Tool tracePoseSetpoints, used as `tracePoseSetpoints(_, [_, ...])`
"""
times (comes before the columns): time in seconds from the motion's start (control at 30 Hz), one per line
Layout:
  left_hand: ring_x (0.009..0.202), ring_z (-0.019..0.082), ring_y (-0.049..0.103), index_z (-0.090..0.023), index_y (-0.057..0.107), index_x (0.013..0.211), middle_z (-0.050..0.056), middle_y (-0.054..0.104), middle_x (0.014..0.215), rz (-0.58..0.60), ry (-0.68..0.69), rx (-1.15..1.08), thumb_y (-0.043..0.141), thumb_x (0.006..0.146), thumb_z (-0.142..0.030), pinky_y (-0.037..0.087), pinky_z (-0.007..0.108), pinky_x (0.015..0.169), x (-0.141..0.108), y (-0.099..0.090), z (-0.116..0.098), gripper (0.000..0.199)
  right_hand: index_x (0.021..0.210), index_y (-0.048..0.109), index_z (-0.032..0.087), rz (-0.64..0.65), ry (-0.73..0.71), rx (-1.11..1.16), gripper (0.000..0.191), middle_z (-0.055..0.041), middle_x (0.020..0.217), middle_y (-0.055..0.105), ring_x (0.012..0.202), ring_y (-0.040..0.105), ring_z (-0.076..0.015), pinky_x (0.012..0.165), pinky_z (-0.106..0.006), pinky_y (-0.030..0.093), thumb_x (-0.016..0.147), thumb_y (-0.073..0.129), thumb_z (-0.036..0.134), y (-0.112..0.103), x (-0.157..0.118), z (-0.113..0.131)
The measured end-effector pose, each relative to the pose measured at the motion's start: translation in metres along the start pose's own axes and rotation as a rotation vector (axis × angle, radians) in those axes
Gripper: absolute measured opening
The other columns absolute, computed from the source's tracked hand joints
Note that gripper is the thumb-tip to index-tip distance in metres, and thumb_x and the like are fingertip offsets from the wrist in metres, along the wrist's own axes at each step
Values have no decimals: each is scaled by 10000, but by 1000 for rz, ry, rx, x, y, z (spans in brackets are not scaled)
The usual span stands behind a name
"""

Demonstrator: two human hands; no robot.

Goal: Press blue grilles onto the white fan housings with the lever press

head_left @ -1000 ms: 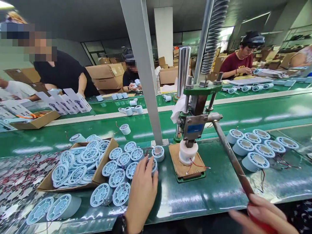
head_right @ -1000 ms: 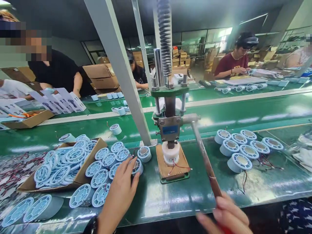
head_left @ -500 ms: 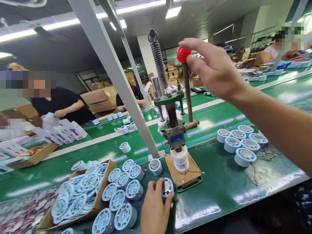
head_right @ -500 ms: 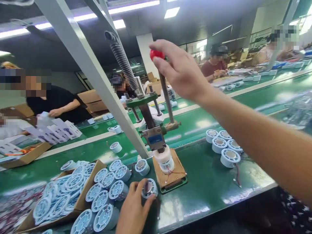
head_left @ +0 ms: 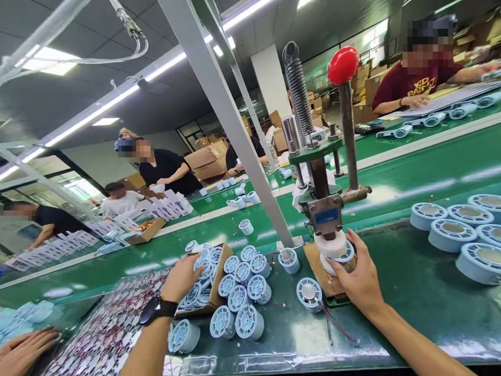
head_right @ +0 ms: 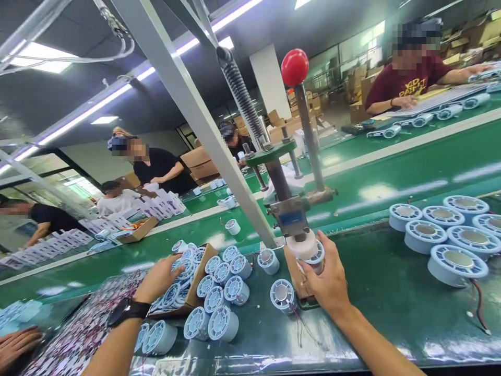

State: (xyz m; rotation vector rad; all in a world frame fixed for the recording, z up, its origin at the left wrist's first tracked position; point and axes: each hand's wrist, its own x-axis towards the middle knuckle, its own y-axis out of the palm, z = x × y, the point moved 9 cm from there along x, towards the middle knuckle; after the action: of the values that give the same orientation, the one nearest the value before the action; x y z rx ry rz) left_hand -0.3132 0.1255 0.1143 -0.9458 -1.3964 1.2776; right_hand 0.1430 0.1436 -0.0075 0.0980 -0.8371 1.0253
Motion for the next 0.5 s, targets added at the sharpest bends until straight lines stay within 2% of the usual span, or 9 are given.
tracePoseSetpoints(0.07, [1157,326,624,-151,676,1091,143,711,1208,19,13,27,522,765,-337,439,422,1031,5,13,10,405,1433,373,154,-10,-15,-81,598,-167,1276,511,1169,564,-275,941,-409,525,929,452,467,-9,8,-7])
tracePoseSetpoints(0.17, [1152,346,619,-126,670,1115,168,699,1218,-19,-9,50,487,779,-336,439,445,1018,9,18,15,437,1320,543,125,67,-33,-215,517,-180,1131,531,1020,593,-314,868,-493,528,898,483,418,-22,27,-41])
tracePoseSetpoints(0.27, [1112,344,633,-108,674,1095,185,708,1171,-106,-68,31,422,807,-327,447,437,996,10,0,15,441,1208,653,146,173,-102,-339,423,-163,1024,578,909,607,-314,837,-550,514,872,494,348,-35,49,-75])
tracePoseSetpoints(0.33, [1041,323,658,-110,653,1114,176,716,1118,-194,-131,2,385,832,-344,472,421,950,1,-17,10,455,1153,682,155,191,-149,-393,375,-168,1062,592,992,597,-333,889,-576,492,870,478,295,-48,56,-83])
tracePoseSetpoints(0.37, [979,305,675,-129,634,1138,150,724,1070,-245,-171,-20,379,839,-360,492,408,906,-10,-23,5,456,1150,679,147,172,-164,-412,368,-180,1116,584,1064,575,-350,919,-594,475,875,468,272,-55,56,-80])
tracePoseSetpoints(0.43, [774,259,686,-201,611,1154,61,729,869,-304,-244,-119,407,843,-421,529,365,750,-40,-20,-15,432,1159,657,138,97,-184,-434,353,-189,1211,553,1162,532,-348,964,-591,463,895,445,240,-66,45,-58])
tracePoseSetpoints(0.47, [659,234,663,-245,627,1108,10,700,740,-315,-282,-219,452,827,-452,527,335,659,-59,-10,-29,391,1165,643,147,80,-215,-418,342,-177,1223,553,1175,532,-317,978,-550,479,904,433,217,-65,35,-39])
tracePoseSetpoints(0.5, [553,217,623,-268,649,1028,-23,652,615,-249,-263,-356,496,813,-520,507,311,559,-75,11,-51,365,1177,629,162,104,-270,-374,340,-158,1218,564,1166,546,-275,979,-489,505,907,422,184,-57,21,-15])
